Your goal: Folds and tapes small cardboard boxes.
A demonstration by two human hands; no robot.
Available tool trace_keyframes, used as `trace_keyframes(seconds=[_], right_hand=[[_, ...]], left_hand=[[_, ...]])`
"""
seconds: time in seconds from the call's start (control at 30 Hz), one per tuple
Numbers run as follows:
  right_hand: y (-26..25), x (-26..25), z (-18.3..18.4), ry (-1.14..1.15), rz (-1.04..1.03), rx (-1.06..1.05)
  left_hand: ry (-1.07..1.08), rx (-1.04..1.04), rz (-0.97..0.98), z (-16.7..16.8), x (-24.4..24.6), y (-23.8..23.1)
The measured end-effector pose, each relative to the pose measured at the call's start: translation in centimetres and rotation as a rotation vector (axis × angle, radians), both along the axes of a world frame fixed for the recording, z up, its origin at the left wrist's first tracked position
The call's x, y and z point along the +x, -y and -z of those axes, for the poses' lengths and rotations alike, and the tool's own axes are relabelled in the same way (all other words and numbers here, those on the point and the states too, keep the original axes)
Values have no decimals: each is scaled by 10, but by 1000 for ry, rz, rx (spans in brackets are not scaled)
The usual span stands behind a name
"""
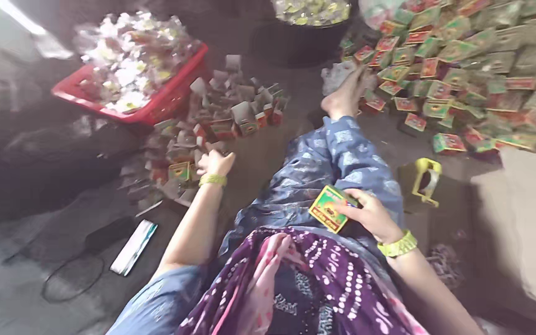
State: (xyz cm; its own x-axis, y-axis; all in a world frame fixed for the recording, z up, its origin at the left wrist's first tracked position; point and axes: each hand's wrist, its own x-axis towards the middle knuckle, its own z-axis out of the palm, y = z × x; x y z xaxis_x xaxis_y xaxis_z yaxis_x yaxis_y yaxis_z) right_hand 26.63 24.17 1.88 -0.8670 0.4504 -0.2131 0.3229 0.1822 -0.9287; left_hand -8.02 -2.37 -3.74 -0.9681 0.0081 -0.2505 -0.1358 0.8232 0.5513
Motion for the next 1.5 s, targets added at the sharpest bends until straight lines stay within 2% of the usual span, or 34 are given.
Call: trace_keyframes(seconds=[0.1, 0.17, 0.23, 0.3, 0.37, 0.43, 0.5, 0.57, 0.67, 0.8, 0.9, 1.03, 1.1, 1.17, 1.23, 1.3, 1.33, 1.4, 1.5], right_hand=[[-10, 2, -22, 199, -173, -273], [-22, 0, -32, 344, -278, -350], [-42, -8, -45, 466, -268, -271], [-73, -15, -71, 442, -106, -67], [-111, -22, -112, 127, 265, 9], [-149, -34, -156, -379, 601, -78], [-172, -34, -192, -686, 661, -128], [-163, -38, -205, -716, 629, -103], [-116, -43, -178, -462, 436, 12], [-60, -40, -105, -224, 13, 170], [-35, -28, -58, -189, -218, 255], [-20, -4, -37, -269, -390, 239], [-17, 11, -34, -327, -388, 211], [-14, 26, -31, -406, -299, 103], [-10, 39, -30, -485, -180, 4], [-8, 48, -30, -518, -80, 43], [-8, 51, -29, -500, -38, 140], [-12, 55, -23, -464, -27, 291], [-18, 66, -16, -377, 14, 247]], left_hand=[[46, -43, 103, 6, -4, 4], [-25, -1, 147, 15, -4, 5], [-87, 57, 175, 20, -1, 4], [-134, 78, 210, 16, 6, 3], [-204, 73, 255, 8, 14, -3], [-269, 66, 307, -7, 28, -11], [-353, 93, 365, -21, 42, -19], [-445, 152, 445, -33, 51, -29], [-593, 323, 630, -49, 68, -44], [-699, 552, 873, -74, 101, -67], [-595, 708, 1033, -94, 131, -81], [-363, 920, 1223, -109, 159, -99], [-224, 1004, 1247, -110, 169, -107], [-58, 1151, 1265, -106, 174, -117], [195, 1306, 1358, -91, 174, -131], [389, 1326, 1435, -70, 176, -143], [430, 1289, 1449, -61, 180, -147], [378, 1198, 1456, -43, 191, -154], [283, 1152, 1419, -23, 204, -162]])
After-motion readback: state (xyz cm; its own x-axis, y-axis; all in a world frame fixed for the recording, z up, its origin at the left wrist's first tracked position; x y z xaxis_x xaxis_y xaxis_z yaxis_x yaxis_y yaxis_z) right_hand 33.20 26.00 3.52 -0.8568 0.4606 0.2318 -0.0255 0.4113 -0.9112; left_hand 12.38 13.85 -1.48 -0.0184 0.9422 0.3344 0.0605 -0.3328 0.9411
